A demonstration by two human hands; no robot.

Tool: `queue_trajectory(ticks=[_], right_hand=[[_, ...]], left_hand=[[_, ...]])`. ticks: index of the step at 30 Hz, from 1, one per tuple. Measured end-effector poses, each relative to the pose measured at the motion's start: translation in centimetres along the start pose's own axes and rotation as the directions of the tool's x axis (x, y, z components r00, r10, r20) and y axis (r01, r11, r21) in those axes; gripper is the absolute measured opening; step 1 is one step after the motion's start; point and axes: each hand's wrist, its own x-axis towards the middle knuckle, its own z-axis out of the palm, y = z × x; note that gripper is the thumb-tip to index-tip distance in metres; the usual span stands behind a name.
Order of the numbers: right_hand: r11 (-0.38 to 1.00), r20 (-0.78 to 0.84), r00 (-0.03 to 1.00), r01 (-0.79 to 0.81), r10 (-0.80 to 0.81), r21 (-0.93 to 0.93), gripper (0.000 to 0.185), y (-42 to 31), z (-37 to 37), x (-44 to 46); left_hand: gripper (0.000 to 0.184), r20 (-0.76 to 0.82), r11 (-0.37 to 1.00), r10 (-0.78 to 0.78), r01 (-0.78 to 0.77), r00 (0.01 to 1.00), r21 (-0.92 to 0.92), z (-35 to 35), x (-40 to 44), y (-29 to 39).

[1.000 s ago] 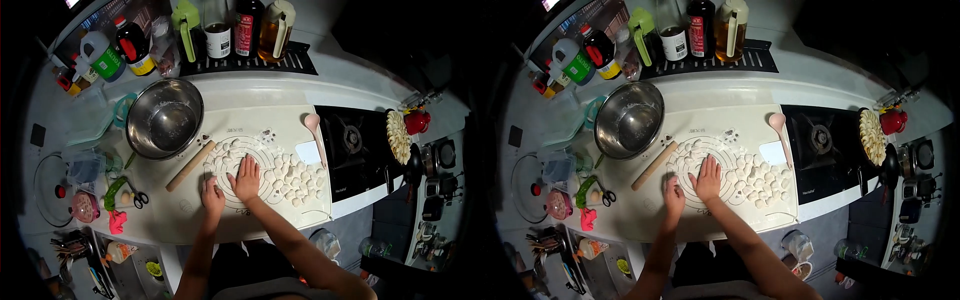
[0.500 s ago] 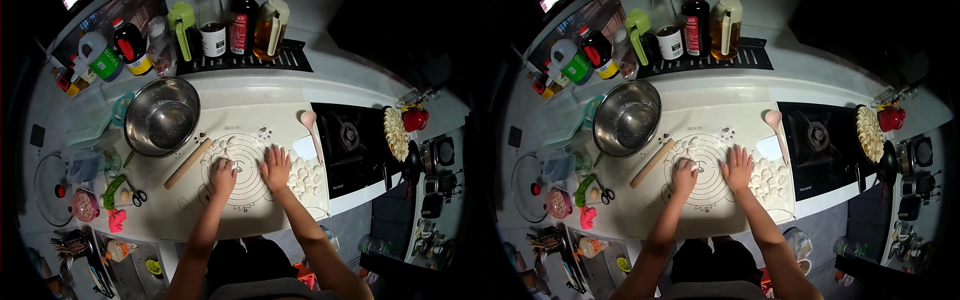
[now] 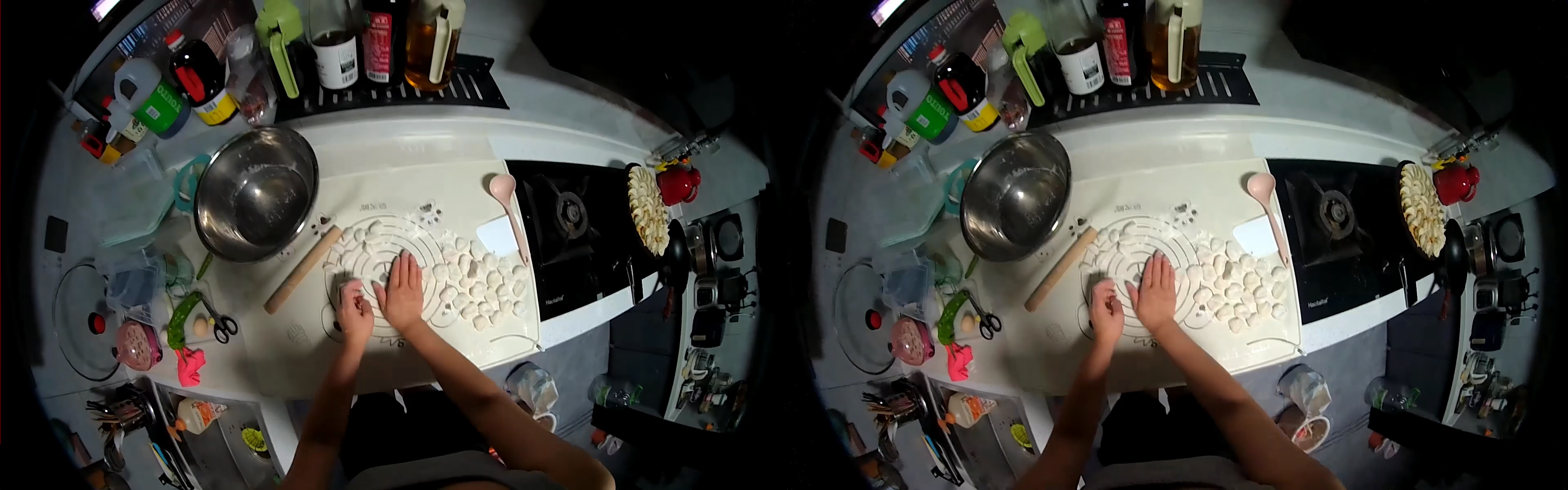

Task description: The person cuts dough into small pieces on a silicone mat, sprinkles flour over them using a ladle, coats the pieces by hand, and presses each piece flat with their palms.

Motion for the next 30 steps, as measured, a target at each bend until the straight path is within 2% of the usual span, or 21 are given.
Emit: queue_trajectory(ticks=[1, 4, 5, 6, 8, 9, 10, 11, 15, 20, 22, 25, 27, 29, 30], right_hand=[[0.999, -0.011, 0.999, 0.035, -0.035, 0.012, 0.073, -0.2, 0.3, 0.8], [0.991, 0.028, 0.991, 0.129, -0.130, 0.020, 0.073, 0.3, 0.2, -0.1], [0.985, 0.044, 0.984, 0.172, -0.172, 0.005, 0.072, 0.7, 0.2, 0.5], [0.977, 0.061, 0.975, 0.213, -0.213, -0.007, 0.071, 1.2, 0.5, 0.9], [0.981, 0.081, 0.986, 0.155, -0.146, -0.114, 0.066, 2.2, 0.6, 1.0], [0.983, 0.074, 0.993, 0.103, -0.093, -0.150, 0.066, 3.0, 0.2, 1.3], [0.981, 0.067, 0.997, 0.050, -0.038, -0.186, 0.065, 3.8, -0.2, 1.5], [0.988, -0.037, 0.998, 0.048, -0.054, -0.146, 0.063, 4.7, -0.4, 1.7], [0.992, -0.059, 0.997, 0.043, -0.050, -0.121, 0.062, 6.8, -2.2, 2.3], [0.998, -0.134, 0.990, 0.042, -0.037, 0.035, 0.055, 6.8, -4.7, -0.5], [0.993, -0.122, 0.993, 0.014, 0.000, 0.120, 0.054, 6.1, -4.8, -2.0], [0.971, -0.139, 0.989, 0.083, -0.052, 0.225, 0.052, 3.7, -3.8, -2.4], [0.948, -0.124, 0.989, 0.110, -0.076, 0.299, 0.054, 1.7, -2.9, -1.4], [0.983, -0.101, 0.993, 0.084, -0.068, 0.163, 0.063, -0.3, -1.2, -0.7], [0.994, -0.091, 0.994, 0.069, -0.061, 0.087, 0.068, -1.0, -0.2, -0.2]], left_hand=[[0.034, 0.014, 0.999, -0.050, 0.050, 0.999, -0.010, -0.5, 0.2, 0.1], [0.033, -0.006, 0.999, -0.040, 0.040, 0.999, 0.034, -1.0, 0.7, -0.1], [0.031, 0.031, 0.998, -0.048, 0.047, 0.998, 0.037, -0.9, 1.2, -0.2], [0.031, 0.031, 0.996, 0.037, -0.039, 0.999, 0.080, -0.4, 2.2, -0.4], [0.031, 0.046, 0.967, 0.188, -0.193, 0.981, 0.168, 1.1, 4.2, -0.6], [0.035, 0.093, 0.996, 0.041, -0.048, 0.995, 0.079, 2.1, 5.2, -0.2], [0.040, 0.063, 0.926, 0.218, -0.227, 0.974, 0.300, 2.4, 6.5, 1.0], [0.040, 0.074, 0.931, 0.173, -0.187, 0.982, 0.314, 3.0, 7.3, 1.4], [0.037, 0.122, 0.941, 0.025, -0.065, 0.992, 0.331, 4.0, 7.4, 1.0], [0.036, 0.292, 0.949, 0.230, -0.281, 0.928, 0.146, 1.8, 2.5, 1.3], [0.040, 0.383, 0.947, 0.234, -0.298, 0.894, 0.117, 1.0, 1.2, 1.4], [0.041, 0.330, 0.957, 0.265, -0.288, 0.906, 0.023, 0.1, 1.0, 3.0], [0.045, 0.265, 0.989, 0.147, -0.143, 0.953, -0.033, -0.1, 0.6, 2.1], [0.048, 0.190, 0.999, 0.017, -0.010, 0.982, -0.039, -0.6, -0.1, 0.5], [0.047, 0.150, 0.999, 0.025, -0.021, 0.988, -0.032, -0.9, -0.2, -0.1]])
